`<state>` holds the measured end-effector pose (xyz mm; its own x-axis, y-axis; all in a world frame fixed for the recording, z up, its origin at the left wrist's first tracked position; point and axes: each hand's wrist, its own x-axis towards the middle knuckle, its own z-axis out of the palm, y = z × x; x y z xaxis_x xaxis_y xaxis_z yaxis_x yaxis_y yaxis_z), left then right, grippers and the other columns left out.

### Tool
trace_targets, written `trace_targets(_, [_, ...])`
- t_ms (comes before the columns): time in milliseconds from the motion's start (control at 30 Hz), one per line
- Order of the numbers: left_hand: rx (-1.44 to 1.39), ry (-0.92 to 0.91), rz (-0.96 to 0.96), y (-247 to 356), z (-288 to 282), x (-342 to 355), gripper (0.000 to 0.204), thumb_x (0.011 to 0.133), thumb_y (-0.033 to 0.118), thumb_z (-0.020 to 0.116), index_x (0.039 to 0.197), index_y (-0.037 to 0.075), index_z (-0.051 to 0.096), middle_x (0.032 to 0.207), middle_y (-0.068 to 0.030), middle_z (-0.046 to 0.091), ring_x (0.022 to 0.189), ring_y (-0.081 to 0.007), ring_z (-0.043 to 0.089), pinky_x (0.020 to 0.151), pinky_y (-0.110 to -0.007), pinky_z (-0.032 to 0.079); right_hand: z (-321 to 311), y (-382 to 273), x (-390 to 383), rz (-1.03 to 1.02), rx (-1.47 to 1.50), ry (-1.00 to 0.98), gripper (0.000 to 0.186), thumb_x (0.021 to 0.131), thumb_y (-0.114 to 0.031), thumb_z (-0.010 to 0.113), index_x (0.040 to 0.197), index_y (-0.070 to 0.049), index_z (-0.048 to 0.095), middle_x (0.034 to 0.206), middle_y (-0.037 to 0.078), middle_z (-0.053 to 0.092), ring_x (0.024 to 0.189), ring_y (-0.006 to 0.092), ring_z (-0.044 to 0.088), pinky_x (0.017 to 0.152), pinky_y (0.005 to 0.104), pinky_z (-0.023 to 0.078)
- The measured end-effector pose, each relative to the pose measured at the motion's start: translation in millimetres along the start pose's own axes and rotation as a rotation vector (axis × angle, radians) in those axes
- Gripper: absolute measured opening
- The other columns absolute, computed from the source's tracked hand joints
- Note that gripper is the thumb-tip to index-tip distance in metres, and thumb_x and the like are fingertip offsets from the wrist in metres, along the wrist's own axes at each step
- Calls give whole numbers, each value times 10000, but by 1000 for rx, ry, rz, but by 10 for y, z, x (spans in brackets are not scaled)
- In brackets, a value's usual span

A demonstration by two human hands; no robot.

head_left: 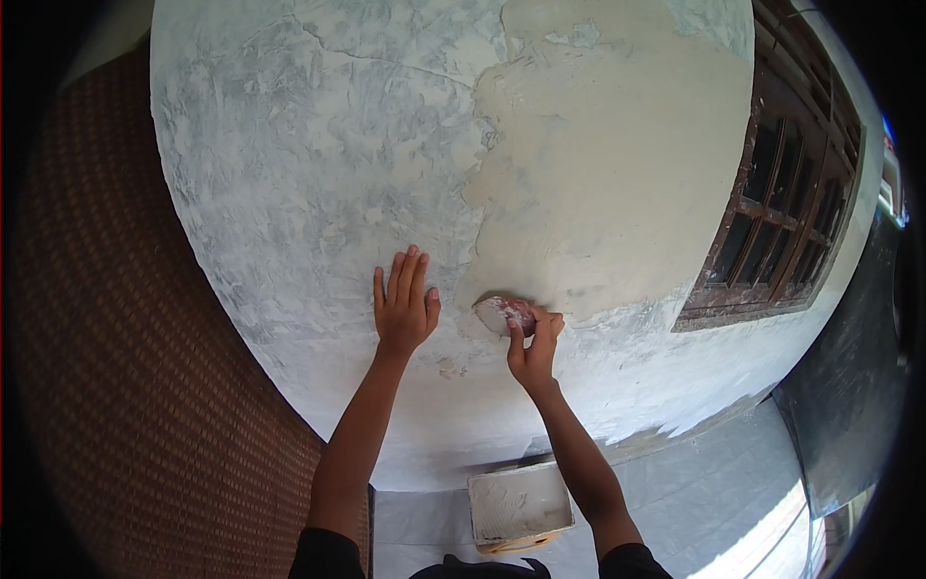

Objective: The person applies wall putty to a wall using a putty knife.

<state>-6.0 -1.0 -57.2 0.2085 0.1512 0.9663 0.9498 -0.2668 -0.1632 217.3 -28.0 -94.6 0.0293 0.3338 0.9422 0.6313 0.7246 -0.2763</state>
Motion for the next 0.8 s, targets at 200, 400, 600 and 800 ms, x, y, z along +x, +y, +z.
trace_targets(200, [2, -5, 4, 0, -8, 7, 505, 944, 234, 464, 1406, 32, 445, 1480, -132, 426, 1382, -307, 384, 1149, -533, 200, -136, 184, 121, 500, 462, 504, 332, 957, -124, 591, 1220, 40, 470, 1037, 127, 506, 879, 157, 496, 793, 299, 429])
trace_targets(400, [-13, 4, -8, -8, -8, 13, 503, 944, 233, 464, 1403, 27, 449, 1477, -135, 431, 1382, -310, 383, 1145, -542, 204, 51, -25, -112, -29, 54, -41, 303, 885, -63, 640, 1146, 12, 508, 1019, 164, 523, 918, 274, 467, 797, 371, 394])
trace_targets(600, [6, 10, 5, 4, -1, 9, 498, 942, 229, 468, 1400, 31, 455, 1476, -135, 433, 1383, -307, 383, 1148, -534, 204, -62, 53, 86, 422, 449, 473, 278, 970, -125, 590, 1189, 9, 486, 1031, 78, 543, 889, 121, 496, 772, 260, 457])
trace_targets(800, [-20, -4, -17, -11, -18, 13, 494, 949, 239, 461, 1397, 31, 458, 1467, -140, 444, 1377, -312, 391, 1146, -538, 207, 33, 117, -49, 130, 101, 103, 335, 914, -62, 611, 1209, 33, 485, 1004, 156, 541, 917, 268, 478, 801, 364, 410])
